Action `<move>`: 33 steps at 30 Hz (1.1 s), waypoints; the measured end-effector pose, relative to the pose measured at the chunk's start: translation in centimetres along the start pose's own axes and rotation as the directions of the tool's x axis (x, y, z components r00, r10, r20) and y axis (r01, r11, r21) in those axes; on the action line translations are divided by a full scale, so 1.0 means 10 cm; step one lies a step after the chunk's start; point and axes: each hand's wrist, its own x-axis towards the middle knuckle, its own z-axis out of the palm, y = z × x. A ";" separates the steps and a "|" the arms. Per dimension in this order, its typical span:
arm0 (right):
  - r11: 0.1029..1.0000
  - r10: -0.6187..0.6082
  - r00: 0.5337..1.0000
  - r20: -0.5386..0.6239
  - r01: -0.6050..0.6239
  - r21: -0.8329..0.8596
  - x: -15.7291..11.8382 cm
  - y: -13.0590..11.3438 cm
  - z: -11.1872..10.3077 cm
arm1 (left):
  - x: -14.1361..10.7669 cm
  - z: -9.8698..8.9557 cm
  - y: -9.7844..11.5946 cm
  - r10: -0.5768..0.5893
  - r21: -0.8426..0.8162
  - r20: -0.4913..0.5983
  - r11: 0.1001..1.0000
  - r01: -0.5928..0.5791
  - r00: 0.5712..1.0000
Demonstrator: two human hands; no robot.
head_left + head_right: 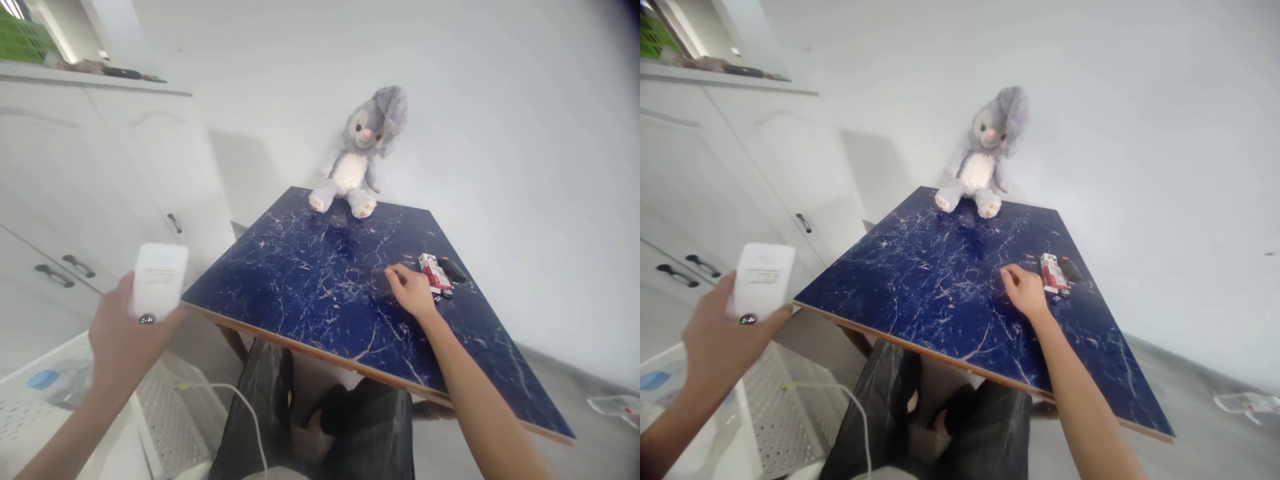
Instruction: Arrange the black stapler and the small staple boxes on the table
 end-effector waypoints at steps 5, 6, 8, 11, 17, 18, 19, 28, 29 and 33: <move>1.000 0.008 1.000 -0.007 -0.008 0.000 0.00 0.03 0.02 | 0.23 0.10 0.17 0.111 0.006 -0.103 0.994 -0.111 0.989; 1.000 0.010 1.000 -0.006 -0.010 -0.003 0.00 0.04 0.02 | 0.25 0.12 0.19 0.126 0.002 -0.111 0.992 -0.127 0.986; 1.000 0.013 1.000 -0.002 -0.013 -0.012 0.00 0.05 0.02 | 0.31 0.12 0.22 0.174 -0.006 -0.107 0.984 -0.176 0.979; 1.000 0.017 1.000 0.004 -0.017 -0.018 0.00 0.05 0.02 | 0.42 0.05 0.29 0.276 -0.023 0.032 0.961 -0.275 0.961; 1.000 0.026 1.000 0.004 -0.026 -0.006 0.00 0.06 0.02 | 0.69 -0.14 0.29 0.361 -0.042 0.350 0.928 -0.371 0.864; 1.000 0.030 1.000 0.007 -0.030 -0.003 0.00 0.05 0.02 | 0.75 -0.17 0.27 0.388 -0.052 0.383 0.915 -0.400 0.838; 0.999 0.034 0.999 0.011 -0.034 0.000 0.00 0.05 0.01 | 0.80 -0.19 0.26 0.414 -0.063 0.414 0.902 -0.428 0.811; 0.999 0.038 0.999 0.023 -0.038 0.000 0.00 0.01 0.00 | 1.04 -0.35 0.13 0.511 -0.075 0.607 0.799 -0.596 0.609; 0.999 0.037 0.999 0.023 -0.037 0.001 0.00 0.01 0.00 | 1.06 -0.35 0.10 0.518 -0.077 0.607 0.792 -0.605 0.602; 0.999 0.034 0.999 0.024 -0.034 0.003 0.00 0.01 0.00 | 1.07 -0.36 0.11 0.532 -0.102 0.608 0.788 -0.607 0.590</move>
